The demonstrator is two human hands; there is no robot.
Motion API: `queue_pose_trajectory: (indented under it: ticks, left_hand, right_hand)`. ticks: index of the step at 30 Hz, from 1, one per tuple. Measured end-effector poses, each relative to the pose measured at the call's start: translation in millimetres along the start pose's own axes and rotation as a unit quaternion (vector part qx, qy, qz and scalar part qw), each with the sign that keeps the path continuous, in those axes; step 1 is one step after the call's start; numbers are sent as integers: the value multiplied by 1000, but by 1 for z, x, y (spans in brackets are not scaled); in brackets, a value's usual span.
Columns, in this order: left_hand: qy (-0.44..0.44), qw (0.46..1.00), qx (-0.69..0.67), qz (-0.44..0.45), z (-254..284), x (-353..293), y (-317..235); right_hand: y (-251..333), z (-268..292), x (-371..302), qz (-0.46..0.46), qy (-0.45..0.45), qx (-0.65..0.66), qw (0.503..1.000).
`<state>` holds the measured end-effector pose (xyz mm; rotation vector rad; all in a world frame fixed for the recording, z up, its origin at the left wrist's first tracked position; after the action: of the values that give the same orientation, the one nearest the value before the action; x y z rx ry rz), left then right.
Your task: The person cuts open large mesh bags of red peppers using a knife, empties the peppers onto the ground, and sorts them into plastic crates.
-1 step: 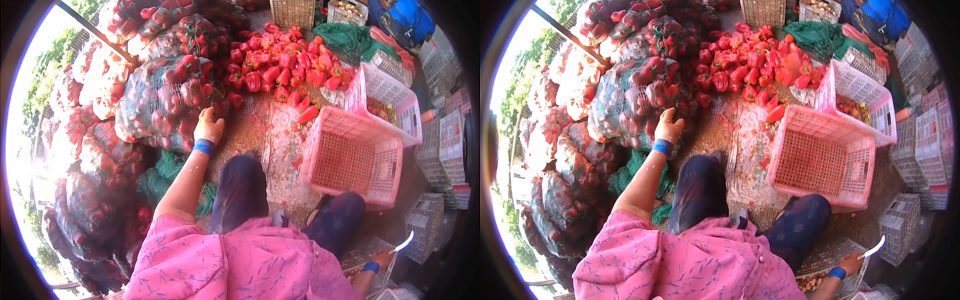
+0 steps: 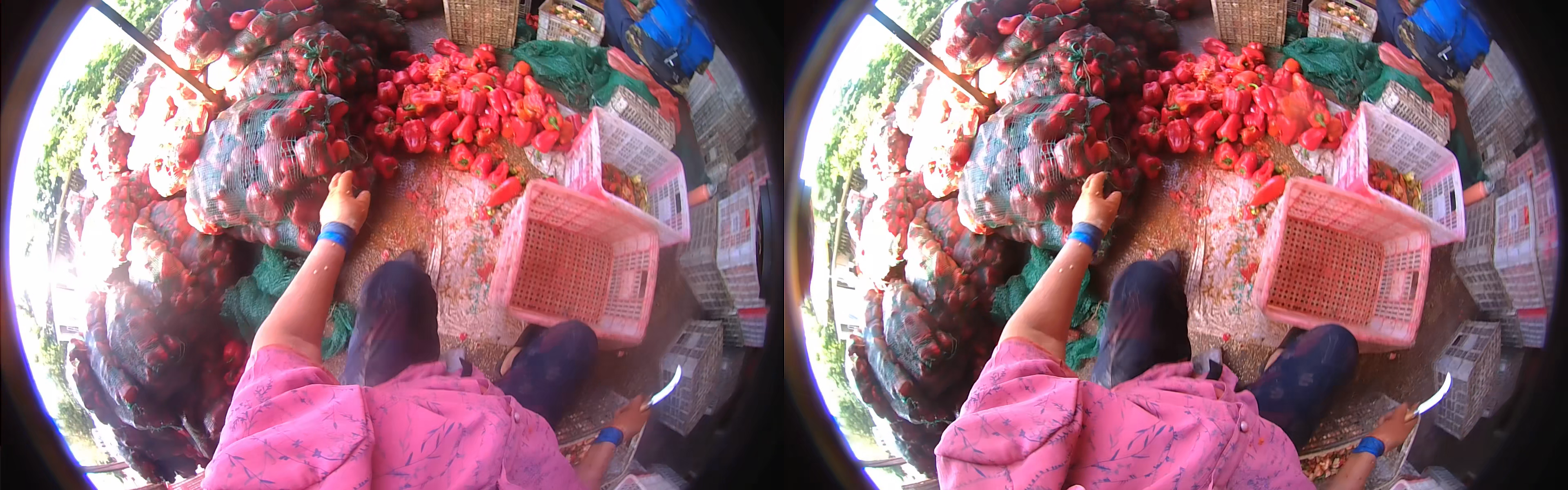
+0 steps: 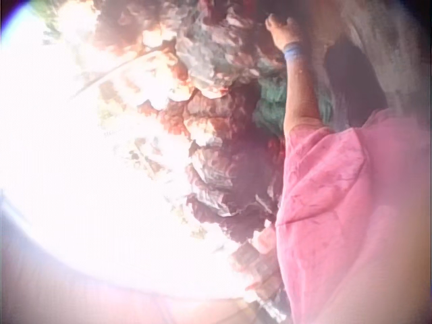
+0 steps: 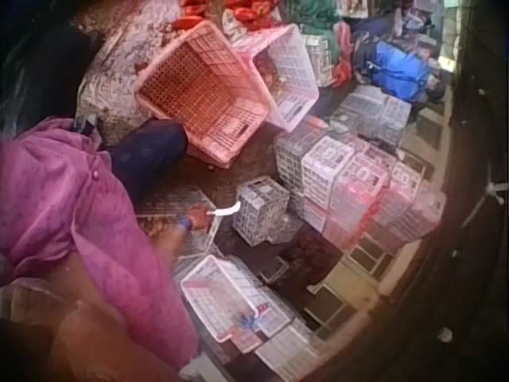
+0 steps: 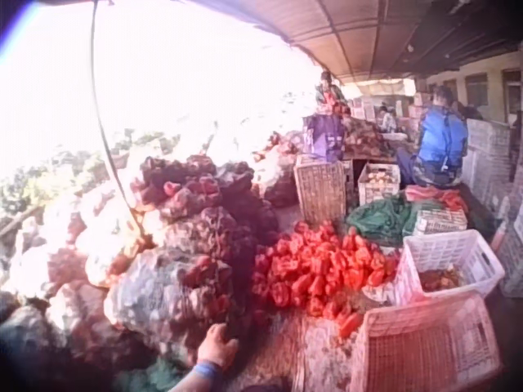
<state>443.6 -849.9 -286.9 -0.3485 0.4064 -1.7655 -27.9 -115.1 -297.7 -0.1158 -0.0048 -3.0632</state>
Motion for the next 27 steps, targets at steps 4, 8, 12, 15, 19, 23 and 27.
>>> queue_pose_trajectory:
  ticks: [4,8,12,15,19,23,27]
  left_hand:
    - [44,991,107,75,-16,74,10]
    - [81,975,174,114,-40,107,23]
    - [98,961,206,159,-54,121,41]
    - [11,975,135,174,-64,131,45]
    - [-85,977,55,188,-83,129,56]
    - [-180,974,4,138,-92,126,57]
    - [-210,970,-26,122,-94,127,59]
  right_hand:
    - [247,98,-14,88,109,437,888]
    - [447,94,-34,308,202,335,867]
    - [644,56,-82,534,230,288,761]
    - [757,26,-119,641,186,290,686]
    - [868,0,-162,752,96,263,597]
    - [926,-5,-194,798,69,235,550]
    - [964,-14,-223,844,44,205,493]
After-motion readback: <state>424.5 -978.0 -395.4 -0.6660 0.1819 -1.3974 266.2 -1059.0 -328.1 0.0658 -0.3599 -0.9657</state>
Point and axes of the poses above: each hand's wrist, its own x-axis towards the middle knuckle, its own z-axis out of the back of the hand, y = z × x, the point moved 2 cm from there along x, towards the middle knuckle, and after that the axes turned 6 degrees about y, right-handed, at the moved point
